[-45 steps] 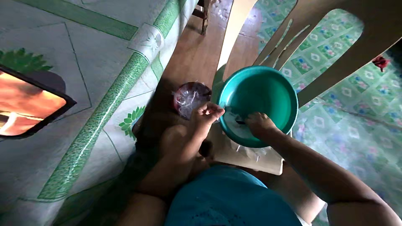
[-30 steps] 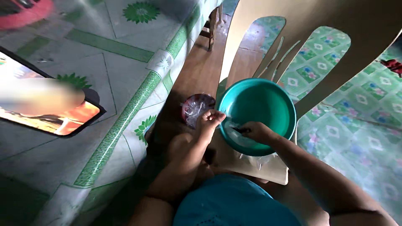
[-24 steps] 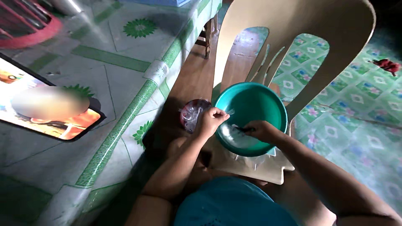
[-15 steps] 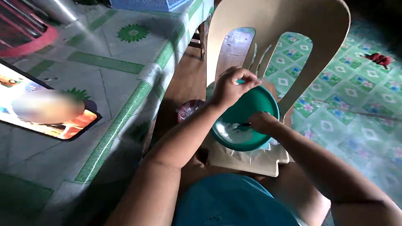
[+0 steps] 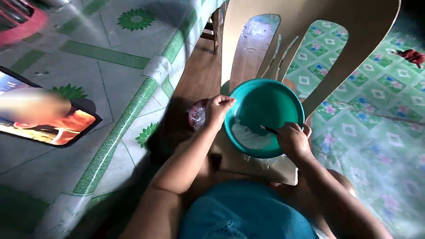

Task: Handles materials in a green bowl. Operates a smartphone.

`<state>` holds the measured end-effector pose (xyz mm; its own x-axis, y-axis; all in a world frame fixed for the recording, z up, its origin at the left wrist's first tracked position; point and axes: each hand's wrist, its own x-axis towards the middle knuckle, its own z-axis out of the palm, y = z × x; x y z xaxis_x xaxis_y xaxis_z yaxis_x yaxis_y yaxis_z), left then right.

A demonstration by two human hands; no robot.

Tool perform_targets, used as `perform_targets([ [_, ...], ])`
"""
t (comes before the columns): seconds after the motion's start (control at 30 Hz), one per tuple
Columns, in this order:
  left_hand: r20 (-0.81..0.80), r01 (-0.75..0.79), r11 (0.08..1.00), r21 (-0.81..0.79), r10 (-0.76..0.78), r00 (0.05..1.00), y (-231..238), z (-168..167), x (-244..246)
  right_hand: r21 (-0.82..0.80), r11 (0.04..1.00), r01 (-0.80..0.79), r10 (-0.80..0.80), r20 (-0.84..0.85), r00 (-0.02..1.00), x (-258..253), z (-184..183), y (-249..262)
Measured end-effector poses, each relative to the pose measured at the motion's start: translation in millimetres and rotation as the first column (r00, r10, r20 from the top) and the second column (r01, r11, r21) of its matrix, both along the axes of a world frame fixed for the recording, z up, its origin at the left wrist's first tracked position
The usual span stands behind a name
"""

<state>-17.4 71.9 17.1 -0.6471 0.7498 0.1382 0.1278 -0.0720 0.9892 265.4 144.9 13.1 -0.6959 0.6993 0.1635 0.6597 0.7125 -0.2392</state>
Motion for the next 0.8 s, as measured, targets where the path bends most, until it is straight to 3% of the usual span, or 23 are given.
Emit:
perform_targets([
  [0.1,0.053,-0.055,0.997,0.048,0.053,0.997,4.5,0.7,12.4,-0.059,0.992,0.109,-0.114,-0.078,0.990,-0.6,-5.1,-6.6],
  [0.2,-0.048,-0.097,0.994,0.052,0.100,0.994,13.4,2.0,18.9,-0.076,0.988,0.134,-0.142,-0.116,0.983,-3.3,-5.7,-4.5],
  [0.33,-0.163,-0.145,0.973,0.179,0.175,0.971,5.1,4.6,32.3,0.001,0.989,0.146,-0.143,-0.215,0.966,1.2,-8.6,-2.6],
  [0.43,-0.146,-0.137,0.960,0.245,0.176,0.974,-8.4,18.3,42.5,0.031,0.987,0.155,-0.147,-0.178,0.973,7.3,-0.8,-9.8],
  [0.6,-0.093,-0.130,0.966,0.222,0.153,0.984,0.4,32.1,46.0,-0.125,0.976,0.177,-0.186,-0.062,0.981,4.1,22.8,-1.5],
  [0.8,-0.081,-0.178,0.929,0.325,0.215,0.973,-15.7,23.2,48.8,-0.207,0.966,0.153,-0.154,0.009,0.988,1.2,17.6,-4.3],
])
